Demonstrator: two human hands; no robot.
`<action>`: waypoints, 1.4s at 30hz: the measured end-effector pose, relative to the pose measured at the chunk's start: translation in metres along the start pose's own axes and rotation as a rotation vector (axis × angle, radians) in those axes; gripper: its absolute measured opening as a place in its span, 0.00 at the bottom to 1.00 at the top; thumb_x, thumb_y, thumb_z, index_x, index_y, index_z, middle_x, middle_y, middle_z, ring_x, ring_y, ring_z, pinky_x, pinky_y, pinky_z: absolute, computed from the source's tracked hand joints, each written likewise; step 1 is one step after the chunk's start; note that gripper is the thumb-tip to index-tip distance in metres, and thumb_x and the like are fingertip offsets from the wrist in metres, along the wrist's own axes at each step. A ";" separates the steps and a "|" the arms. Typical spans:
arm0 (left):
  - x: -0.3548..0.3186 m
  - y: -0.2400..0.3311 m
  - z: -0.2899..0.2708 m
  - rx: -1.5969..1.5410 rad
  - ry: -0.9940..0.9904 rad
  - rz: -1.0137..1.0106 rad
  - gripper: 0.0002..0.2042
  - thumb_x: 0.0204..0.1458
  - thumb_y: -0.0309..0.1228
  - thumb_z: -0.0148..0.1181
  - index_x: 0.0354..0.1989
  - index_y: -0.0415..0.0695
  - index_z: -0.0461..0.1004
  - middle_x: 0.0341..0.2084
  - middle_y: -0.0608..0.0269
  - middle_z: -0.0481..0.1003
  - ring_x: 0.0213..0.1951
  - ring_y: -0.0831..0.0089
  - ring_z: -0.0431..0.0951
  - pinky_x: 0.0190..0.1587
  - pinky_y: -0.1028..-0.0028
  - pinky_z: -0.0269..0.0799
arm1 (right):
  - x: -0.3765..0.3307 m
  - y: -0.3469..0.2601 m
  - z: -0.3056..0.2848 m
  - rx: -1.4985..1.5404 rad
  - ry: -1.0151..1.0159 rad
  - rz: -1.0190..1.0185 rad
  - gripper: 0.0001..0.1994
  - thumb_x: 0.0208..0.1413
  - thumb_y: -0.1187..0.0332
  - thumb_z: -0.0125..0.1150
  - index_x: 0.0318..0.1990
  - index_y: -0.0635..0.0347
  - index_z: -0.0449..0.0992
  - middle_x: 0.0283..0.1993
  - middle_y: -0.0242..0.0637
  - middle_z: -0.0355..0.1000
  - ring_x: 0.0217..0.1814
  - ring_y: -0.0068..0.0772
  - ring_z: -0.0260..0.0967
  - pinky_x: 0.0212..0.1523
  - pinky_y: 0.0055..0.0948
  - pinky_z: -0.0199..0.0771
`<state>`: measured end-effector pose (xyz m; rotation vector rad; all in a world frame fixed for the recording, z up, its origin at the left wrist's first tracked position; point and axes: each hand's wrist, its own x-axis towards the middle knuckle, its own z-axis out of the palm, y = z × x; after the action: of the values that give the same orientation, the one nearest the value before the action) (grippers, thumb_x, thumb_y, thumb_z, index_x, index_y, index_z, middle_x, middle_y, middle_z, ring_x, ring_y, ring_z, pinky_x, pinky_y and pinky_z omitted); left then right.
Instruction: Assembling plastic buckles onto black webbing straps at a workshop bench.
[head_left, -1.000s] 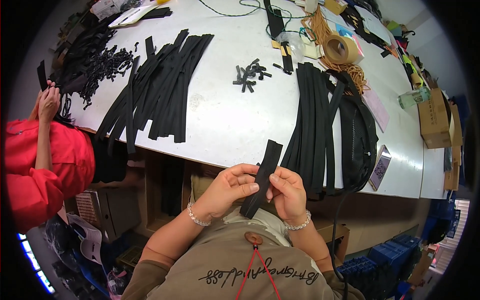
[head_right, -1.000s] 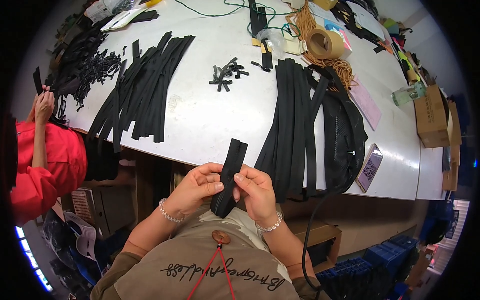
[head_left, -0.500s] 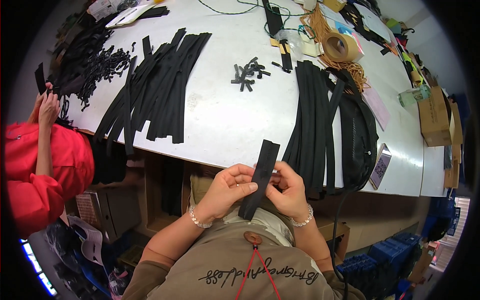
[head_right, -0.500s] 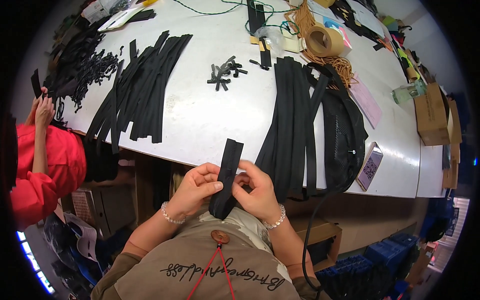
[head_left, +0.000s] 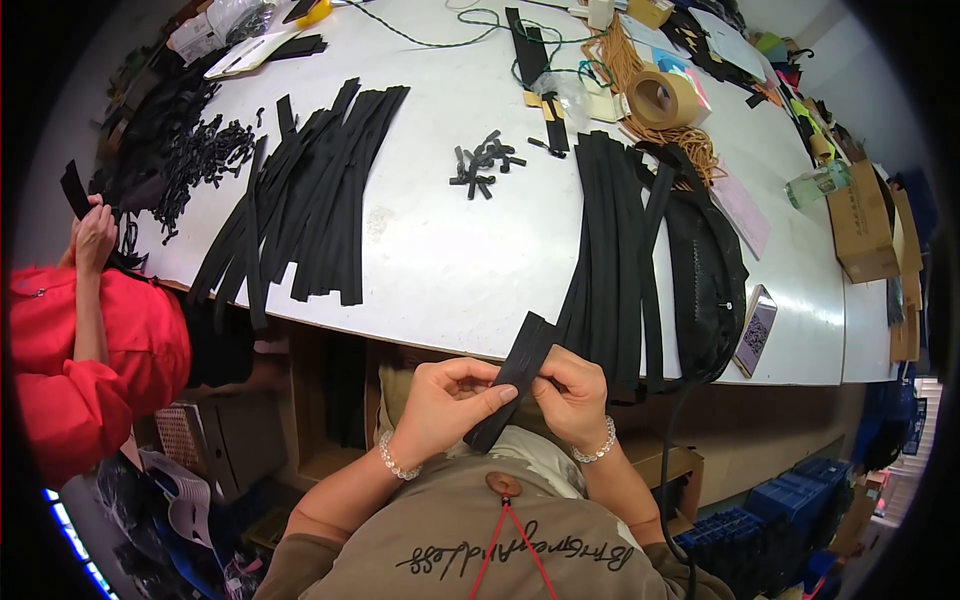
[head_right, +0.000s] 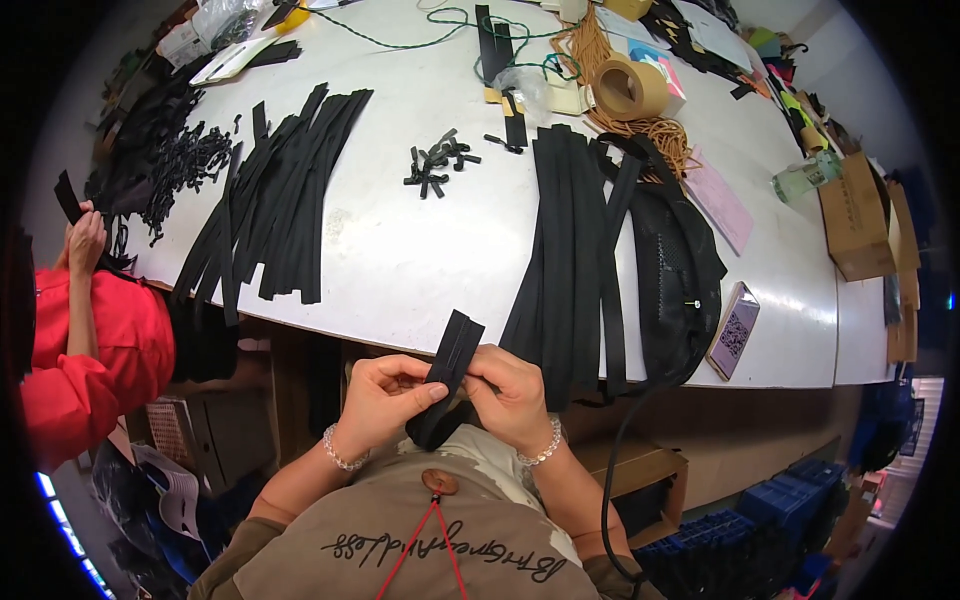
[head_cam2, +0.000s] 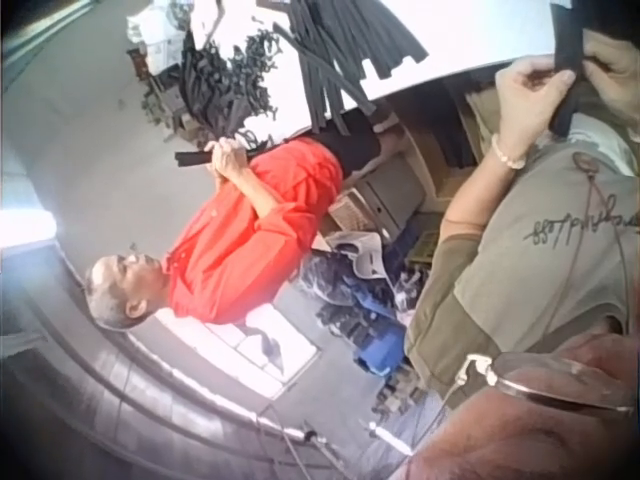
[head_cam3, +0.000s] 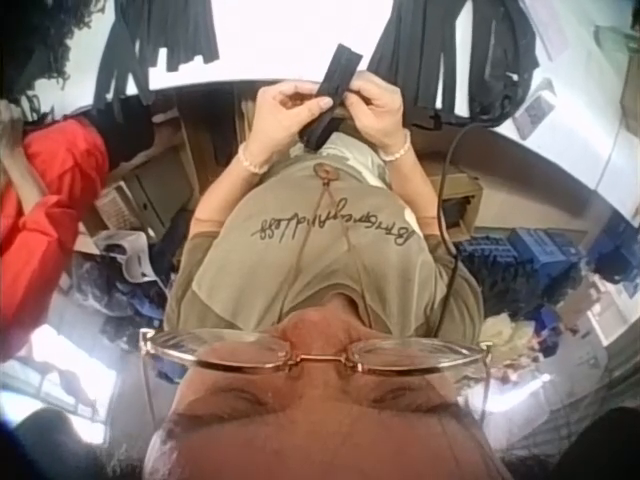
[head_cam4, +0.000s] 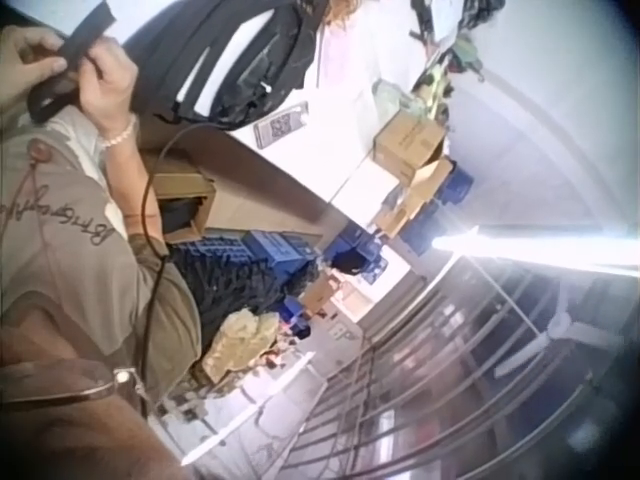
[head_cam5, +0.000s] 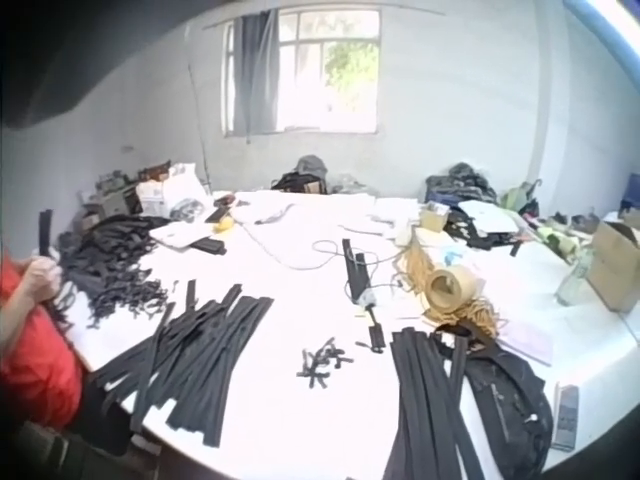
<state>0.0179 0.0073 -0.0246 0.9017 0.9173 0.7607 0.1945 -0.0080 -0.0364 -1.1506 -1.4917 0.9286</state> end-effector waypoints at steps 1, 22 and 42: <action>-0.001 0.001 0.000 0.004 0.007 -0.005 0.06 0.46 0.18 0.62 0.33 0.34 0.75 0.31 0.59 0.77 0.32 0.80 0.76 0.38 0.81 0.74 | 0.000 0.000 0.000 0.004 0.000 0.001 0.07 0.42 0.84 0.56 0.31 0.66 0.74 0.29 0.40 0.72 0.27 0.33 0.70 0.27 0.23 0.68; -0.002 -0.006 0.013 -0.058 -0.030 0.030 0.10 0.50 0.20 0.59 0.42 0.34 0.74 0.36 0.64 0.75 0.36 0.83 0.72 0.40 0.82 0.71 | -0.004 0.017 0.023 0.046 0.303 -0.012 0.05 0.55 0.79 0.51 0.36 0.70 0.73 0.32 0.39 0.72 0.31 0.25 0.71 0.32 0.20 0.71; 0.011 0.011 0.010 -0.198 -0.073 -0.007 0.08 0.52 0.24 0.57 0.39 0.35 0.70 0.31 0.64 0.74 0.32 0.83 0.73 0.36 0.82 0.71 | 0.001 0.005 0.028 0.250 0.327 0.035 0.05 0.54 0.80 0.54 0.37 0.69 0.73 0.38 0.39 0.72 0.37 0.23 0.69 0.35 0.18 0.69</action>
<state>0.0292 0.0180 -0.0154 0.7475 0.7658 0.7925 0.1684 -0.0054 -0.0471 -1.0869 -1.0638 0.8751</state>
